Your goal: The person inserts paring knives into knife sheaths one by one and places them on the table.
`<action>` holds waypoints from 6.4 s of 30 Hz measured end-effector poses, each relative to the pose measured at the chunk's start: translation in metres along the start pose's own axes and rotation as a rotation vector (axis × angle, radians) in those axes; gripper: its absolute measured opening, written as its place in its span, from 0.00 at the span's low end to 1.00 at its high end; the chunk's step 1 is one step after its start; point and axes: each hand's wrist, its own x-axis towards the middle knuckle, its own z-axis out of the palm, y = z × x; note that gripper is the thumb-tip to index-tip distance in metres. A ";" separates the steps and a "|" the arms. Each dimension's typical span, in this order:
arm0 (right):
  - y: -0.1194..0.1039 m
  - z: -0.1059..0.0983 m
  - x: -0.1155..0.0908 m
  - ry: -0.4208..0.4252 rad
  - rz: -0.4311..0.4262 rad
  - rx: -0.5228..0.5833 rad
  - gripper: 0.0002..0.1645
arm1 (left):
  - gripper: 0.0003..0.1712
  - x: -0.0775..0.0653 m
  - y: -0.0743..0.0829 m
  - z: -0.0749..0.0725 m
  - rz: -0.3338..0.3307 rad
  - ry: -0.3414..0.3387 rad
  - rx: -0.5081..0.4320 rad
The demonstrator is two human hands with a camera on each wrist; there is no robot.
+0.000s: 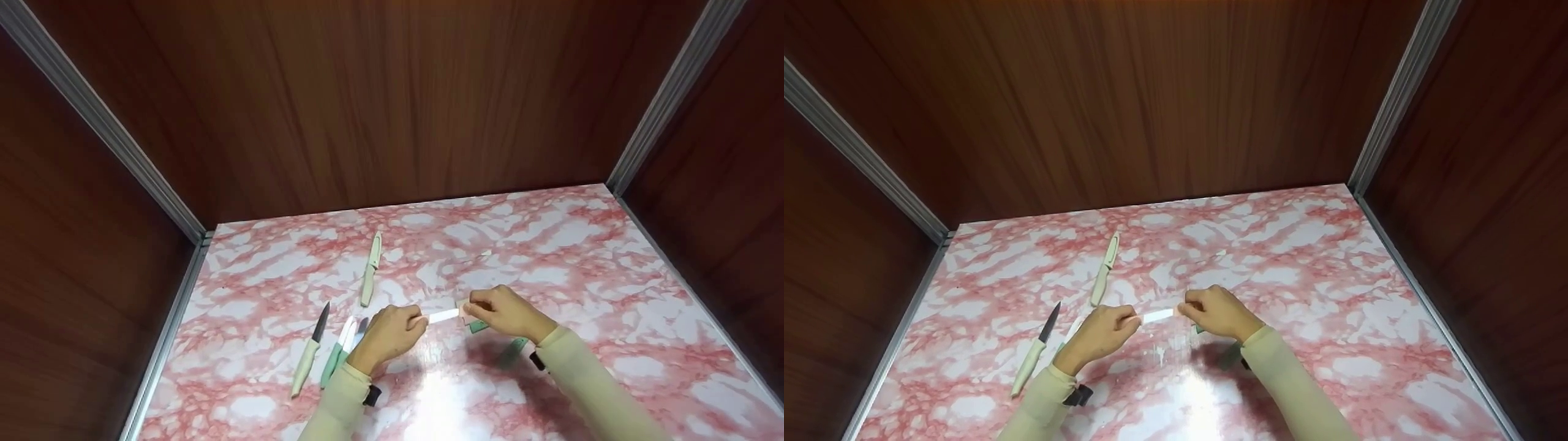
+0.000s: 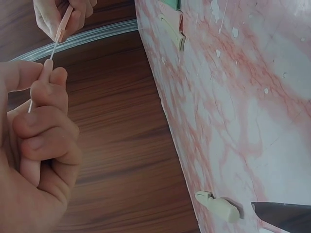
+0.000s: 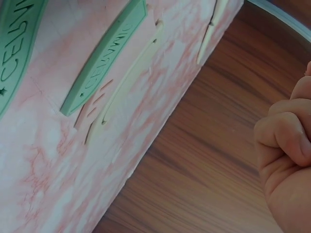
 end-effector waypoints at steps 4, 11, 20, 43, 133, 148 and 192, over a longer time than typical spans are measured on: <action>0.001 0.001 0.000 -0.001 -0.031 -0.006 0.17 | 0.19 0.000 0.001 0.000 -0.009 0.008 0.012; 0.003 0.004 0.001 -0.002 -0.065 -0.035 0.19 | 0.19 -0.001 0.001 0.001 -0.027 -0.003 0.006; 0.005 0.008 0.000 0.008 -0.102 -0.032 0.16 | 0.16 0.000 0.001 0.003 -0.060 -0.009 -0.009; -0.001 0.009 0.001 0.001 -0.111 -0.009 0.20 | 0.19 0.003 0.004 0.007 -0.026 -0.009 -0.053; -0.015 0.011 0.009 -0.034 -0.181 -0.086 0.19 | 0.18 0.002 0.012 0.017 -0.032 -0.036 -0.095; -0.017 0.012 0.010 -0.039 -0.185 -0.091 0.22 | 0.18 0.003 0.014 0.020 -0.011 -0.019 -0.078; -0.002 0.000 0.009 -0.061 0.019 -0.082 0.19 | 0.05 0.002 0.001 0.021 -0.018 -0.101 -0.046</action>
